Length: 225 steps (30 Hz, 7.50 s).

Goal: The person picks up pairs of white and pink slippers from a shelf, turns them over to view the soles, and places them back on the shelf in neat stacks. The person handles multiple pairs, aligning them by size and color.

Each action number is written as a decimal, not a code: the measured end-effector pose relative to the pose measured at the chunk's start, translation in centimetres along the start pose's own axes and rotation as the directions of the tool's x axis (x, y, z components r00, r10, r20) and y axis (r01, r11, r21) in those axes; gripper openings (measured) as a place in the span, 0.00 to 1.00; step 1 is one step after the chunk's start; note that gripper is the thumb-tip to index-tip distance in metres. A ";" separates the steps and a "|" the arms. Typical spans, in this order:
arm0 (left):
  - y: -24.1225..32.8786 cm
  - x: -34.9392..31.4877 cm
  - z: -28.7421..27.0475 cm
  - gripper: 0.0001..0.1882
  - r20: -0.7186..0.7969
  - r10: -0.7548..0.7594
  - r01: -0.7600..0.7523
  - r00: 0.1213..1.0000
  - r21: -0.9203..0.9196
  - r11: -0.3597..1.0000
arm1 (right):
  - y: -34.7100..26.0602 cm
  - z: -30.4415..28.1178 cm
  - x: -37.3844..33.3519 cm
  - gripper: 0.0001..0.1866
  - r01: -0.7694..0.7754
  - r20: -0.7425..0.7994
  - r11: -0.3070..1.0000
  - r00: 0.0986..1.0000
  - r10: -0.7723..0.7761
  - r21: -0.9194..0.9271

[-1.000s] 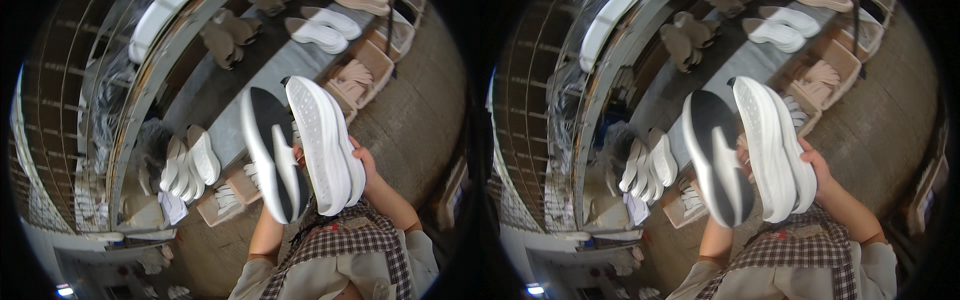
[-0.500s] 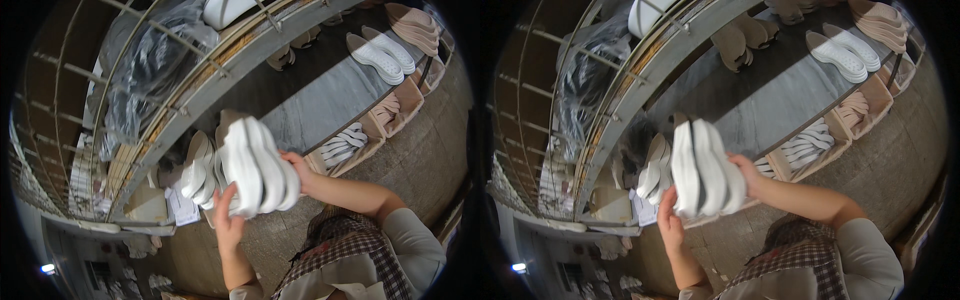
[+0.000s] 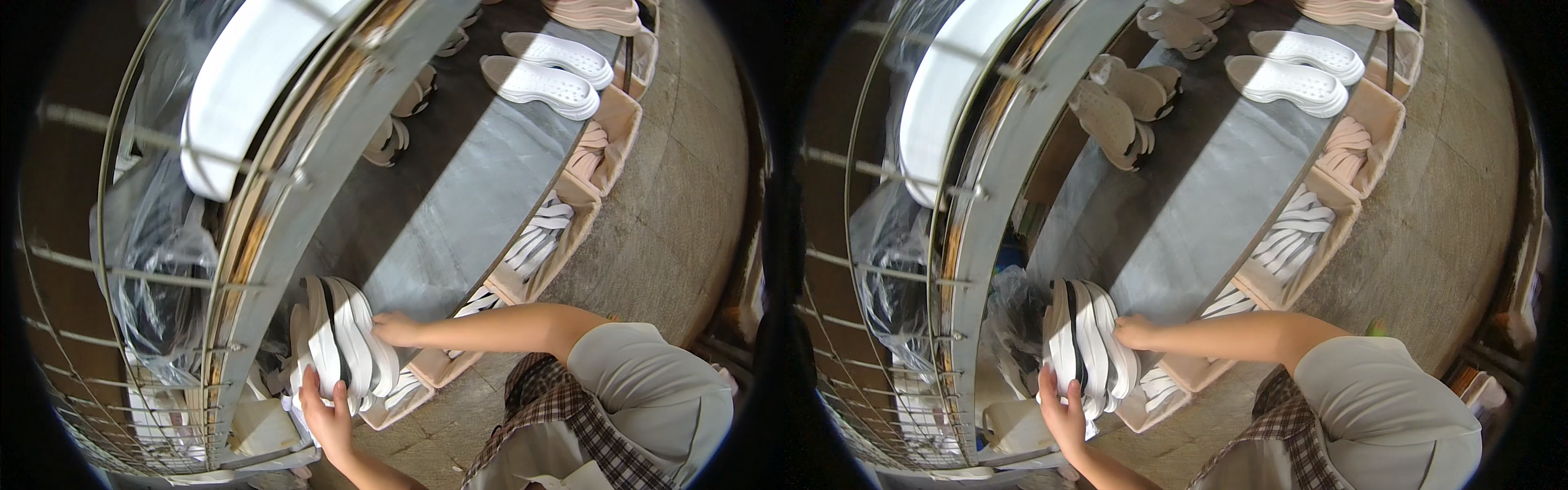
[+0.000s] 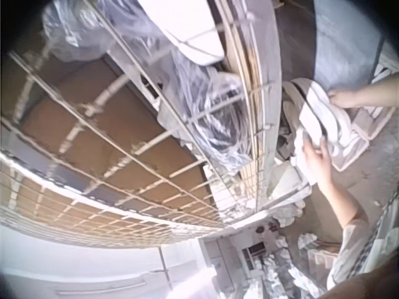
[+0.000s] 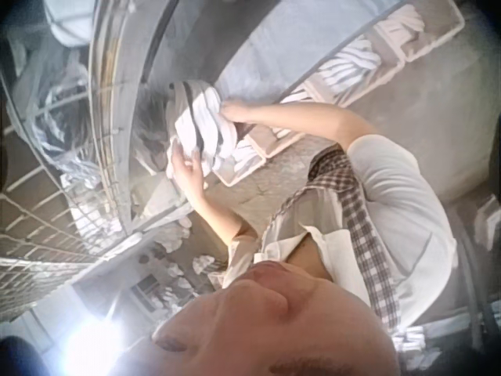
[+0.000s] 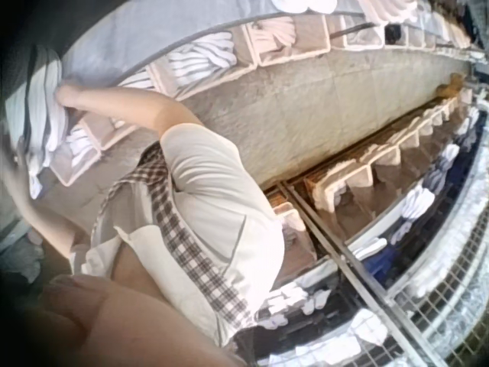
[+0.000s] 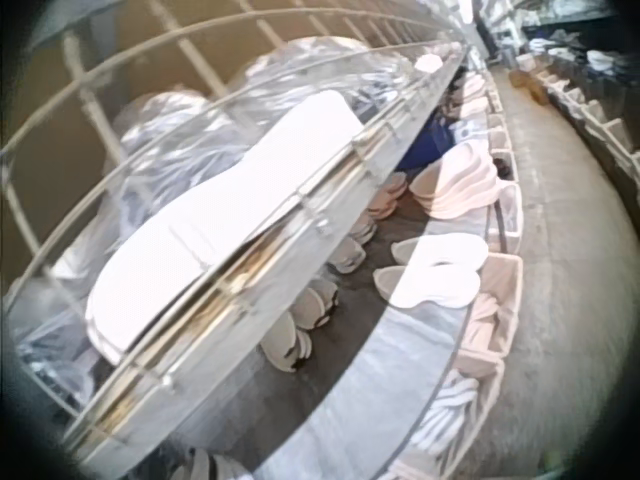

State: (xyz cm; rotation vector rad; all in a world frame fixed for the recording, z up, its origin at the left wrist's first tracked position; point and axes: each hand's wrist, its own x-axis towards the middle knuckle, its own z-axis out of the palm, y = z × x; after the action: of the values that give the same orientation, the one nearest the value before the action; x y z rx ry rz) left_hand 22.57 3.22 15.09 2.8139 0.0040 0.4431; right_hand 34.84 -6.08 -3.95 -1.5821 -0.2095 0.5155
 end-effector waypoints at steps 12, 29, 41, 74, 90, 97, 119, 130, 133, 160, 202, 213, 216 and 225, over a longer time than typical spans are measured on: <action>15.5 13.5 17.2 0.34 0.079 0.017 0.072 0.997 -0.968 0.241 | 9.5 -16.2 -22.6 0.10 0.176 -0.241 0.981 0.959 -0.151 0.085; 9.1 29.6 32.9 0.22 0.371 0.050 0.297 0.927 -0.810 0.505 | 24.8 -19.9 -42.3 0.08 -0.086 -0.713 0.846 0.497 0.494 0.526; 22.5 -7.5 17.6 0.41 0.729 0.068 0.731 0.681 -0.674 -0.103 | 8.4 -25.6 -26.3 0.26 0.154 -0.276 0.686 0.959 0.071 0.711; 38.2 -11.8 18.6 0.21 0.779 0.552 0.921 0.297 -0.387 0.051 | 2.4 -28.4 -47.6 0.40 0.431 -0.522 0.453 0.848 0.093 0.780; 39.6 -13.3 19.1 0.19 0.646 0.702 0.916 0.300 -0.400 -0.023 | 1.9 -28.6 -49.1 0.45 0.167 -0.383 0.473 0.829 0.407 0.865; 37.7 -13.4 20.1 0.19 0.646 0.694 0.927 0.318 -0.365 -0.085 | 1.2 -27.8 -48.9 0.52 0.322 -0.553 0.567 0.778 0.296 0.758; 35.7 -13.4 22.3 0.19 0.640 0.688 0.930 0.342 -0.333 -0.153 | 2.8 -25.0 -49.5 0.42 0.565 -0.737 0.818 0.599 -0.313 0.111; 35.7 -13.5 22.3 0.19 0.638 0.691 0.932 0.341 -0.327 -0.158 | 3.8 -24.4 -49.6 0.43 0.554 -0.722 0.829 0.541 -0.431 -0.079; 35.4 -13.4 22.2 0.19 0.638 0.684 0.927 0.354 -0.337 -0.165 | 3.8 -24.2 -49.7 0.43 0.575 -0.701 0.817 0.563 -0.438 -0.048; 35.1 -15.2 19.6 0.20 0.640 0.584 0.847 0.499 -0.504 -0.171 | 5.3 -30.3 -52.2 0.38 0.476 -0.509 0.805 0.623 -0.593 -0.355; 30.7 -18.7 20.2 0.51 -0.134 0.721 -0.271 0.679 -0.959 0.077 | 6.6 -32.9 -50.0 0.53 0.426 -0.107 0.892 0.904 -0.414 0.153; 31.0 -19.0 20.3 0.49 -0.153 0.704 -0.255 0.694 -0.966 0.041 | 7.6 -33.3 -49.0 0.54 0.437 -0.075 0.869 0.899 -0.432 0.232; 31.2 -18.8 20.2 0.49 -0.201 0.712 -0.324 0.673 -0.945 0.040 | 7.7 -33.3 -48.9 0.53 0.479 -0.081 0.840 0.876 -0.475 0.257; 31.4 -18.8 21.0 0.50 -0.349 0.675 -0.462 0.651 -0.887 -0.012 | 9.7 -33.6 -47.9 0.53 0.405 -0.084 0.858 0.913 -0.399 0.317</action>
State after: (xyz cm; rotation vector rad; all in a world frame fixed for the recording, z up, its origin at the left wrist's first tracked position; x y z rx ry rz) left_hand 9.65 -33.72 -0.66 1.4099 -1.1565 0.1813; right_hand 5.99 -57.93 -3.94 -1.1701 -0.4117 0.1941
